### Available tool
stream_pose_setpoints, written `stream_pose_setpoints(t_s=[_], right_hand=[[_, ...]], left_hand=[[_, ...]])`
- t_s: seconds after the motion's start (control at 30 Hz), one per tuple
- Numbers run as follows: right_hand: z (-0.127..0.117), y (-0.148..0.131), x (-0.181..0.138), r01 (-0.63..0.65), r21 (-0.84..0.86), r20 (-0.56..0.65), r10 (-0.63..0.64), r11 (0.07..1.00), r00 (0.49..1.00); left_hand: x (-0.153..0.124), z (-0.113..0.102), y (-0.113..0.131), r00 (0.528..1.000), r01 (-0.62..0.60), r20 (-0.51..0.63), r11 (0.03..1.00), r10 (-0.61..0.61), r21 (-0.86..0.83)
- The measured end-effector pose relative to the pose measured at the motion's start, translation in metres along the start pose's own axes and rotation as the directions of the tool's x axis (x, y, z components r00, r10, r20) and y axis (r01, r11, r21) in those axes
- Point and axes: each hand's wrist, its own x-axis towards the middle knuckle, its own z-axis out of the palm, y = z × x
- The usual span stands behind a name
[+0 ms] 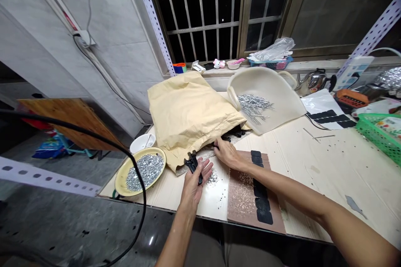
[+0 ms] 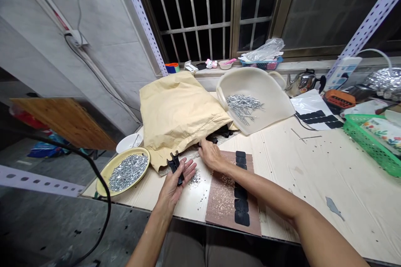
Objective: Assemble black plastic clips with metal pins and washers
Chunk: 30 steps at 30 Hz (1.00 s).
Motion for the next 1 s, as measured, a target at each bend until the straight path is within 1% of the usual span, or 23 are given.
stream_pose_setpoints(t_s=[0.07, 0.1, 0.17, 0.2, 0.23, 0.3, 0.37, 0.43, 0.5, 0.53, 0.57, 0.6, 0.63, 0.67, 0.7, 0.77, 0.8, 0.83, 0.87, 0.9, 0.93, 0.97, 1.0], right_hand=[[-0.002, -0.007, -0.019, 0.141, 0.150, 0.002, -0.143, 0.979, 0.990], [-0.002, -0.010, -0.026, 0.212, 0.239, 0.010, -0.220, 0.948, 0.975], [-0.002, -0.010, -0.033, 0.291, 0.367, 0.042, -0.328, 0.884, 0.944], [-0.003, -0.007, -0.031, 0.283, 0.361, 0.052, -0.322, 0.889, 0.945], [-0.004, -0.002, -0.025, 0.249, 0.306, 0.039, -0.274, 0.919, 0.961], [-0.008, 0.013, -0.008, 0.110, 0.095, -0.060, -0.105, 0.989, 0.993], [-0.012, 0.028, 0.013, -0.051, -0.095, -0.133, 0.038, 0.994, 0.990], [-0.015, 0.039, 0.028, -0.105, -0.168, -0.100, 0.089, 0.980, 0.991], [-0.019, 0.042, 0.033, -0.091, -0.160, -0.058, 0.083, 0.983, 0.995], [-0.022, 0.041, 0.030, -0.081, -0.155, -0.060, 0.073, 0.985, 0.996], [-0.024, 0.039, 0.025, -0.062, -0.139, -0.061, 0.054, 0.988, 0.997], [-0.027, 0.036, 0.018, -0.028, -0.092, -0.051, 0.024, 0.995, 0.998], [-0.031, 0.031, 0.009, 0.016, -0.003, -0.025, -0.016, 1.000, 1.000], [-0.034, 0.027, 0.001, 0.058, 0.129, 0.017, -0.060, 0.990, 0.998], [-0.037, 0.024, -0.007, 0.085, 0.288, 0.070, -0.109, 0.954, 0.992], [-0.041, 0.020, -0.016, 0.073, 0.577, 0.181, -0.215, 0.814, 0.960], [-0.042, 0.021, -0.016, 0.046, 0.657, 0.225, -0.253, 0.753, 0.941], [-0.043, 0.023, -0.013, 0.028, 0.693, 0.246, -0.273, 0.720, 0.930], [-0.044, 0.028, -0.008, 0.031, 0.682, 0.243, -0.267, 0.731, 0.932], [-0.044, 0.033, 0.000, 0.049, 0.602, 0.218, -0.223, 0.797, 0.950], [-0.043, 0.039, 0.010, 0.055, 0.462, 0.171, -0.149, 0.885, 0.974], [-0.042, 0.045, 0.020, 0.037, 0.286, 0.105, -0.069, 0.958, 0.992], [-0.041, 0.051, 0.030, 0.000, 0.115, 0.036, -0.004, 0.993, 0.999]], left_hand=[[0.003, 0.001, -0.002, 0.998, 0.045, 0.034, 0.998, -0.044, -0.036], [0.005, 0.001, -0.003, 0.996, 0.068, 0.052, 0.996, -0.066, -0.052], [0.006, 0.002, -0.001, 0.995, 0.076, 0.076, 0.994, -0.070, -0.074], [0.006, 0.002, 0.002, 0.995, 0.062, 0.084, 0.995, -0.056, -0.074], [0.005, 0.002, 0.004, 0.995, 0.041, 0.093, 0.997, -0.035, -0.065], [0.003, 0.002, 0.009, 0.994, -0.018, 0.104, 0.999, 0.021, -0.029], [0.001, 0.001, 0.011, 0.993, -0.079, 0.093, 0.995, 0.074, 0.053], [-0.002, 0.001, 0.010, 0.986, -0.163, 0.051, 0.967, 0.156, 0.194], [-0.005, 0.002, 0.010, 0.961, -0.255, -0.003, 0.884, 0.278, 0.391], [-0.007, 0.004, 0.011, 0.936, -0.302, -0.015, 0.823, 0.352, 0.480], [-0.009, 0.006, 0.012, 0.907, -0.353, 0.000, 0.758, 0.422, 0.548], [-0.011, 0.008, 0.014, 0.880, -0.405, 0.041, 0.701, 0.474, 0.587], [-0.013, 0.010, 0.016, 0.859, -0.457, 0.099, 0.664, 0.503, 0.591], [-0.014, 0.013, 0.018, 0.842, -0.506, 0.162, 0.651, 0.514, 0.566], [-0.014, 0.015, 0.019, 0.833, -0.540, 0.223, 0.654, 0.506, 0.530], [-0.012, 0.017, 0.019, 0.837, -0.546, 0.298, 0.677, 0.458, 0.493], [-0.009, 0.017, 0.017, 0.847, -0.531, 0.306, 0.683, 0.434, 0.501], [-0.006, 0.017, 0.015, 0.861, -0.508, 0.299, 0.686, 0.411, 0.521], [-0.004, 0.016, 0.013, 0.881, -0.472, 0.275, 0.696, 0.384, 0.541], [-0.001, 0.015, 0.011, 0.908, -0.419, 0.236, 0.721, 0.347, 0.552], [0.000, 0.014, 0.010, 0.938, -0.346, 0.192, 0.768, 0.289, 0.539], [0.001, 0.014, 0.009, 0.966, -0.257, 0.161, 0.826, 0.203, 0.502], [0.000, 0.014, 0.009, 0.983, -0.160, 0.153, 0.881, 0.101, 0.445]])
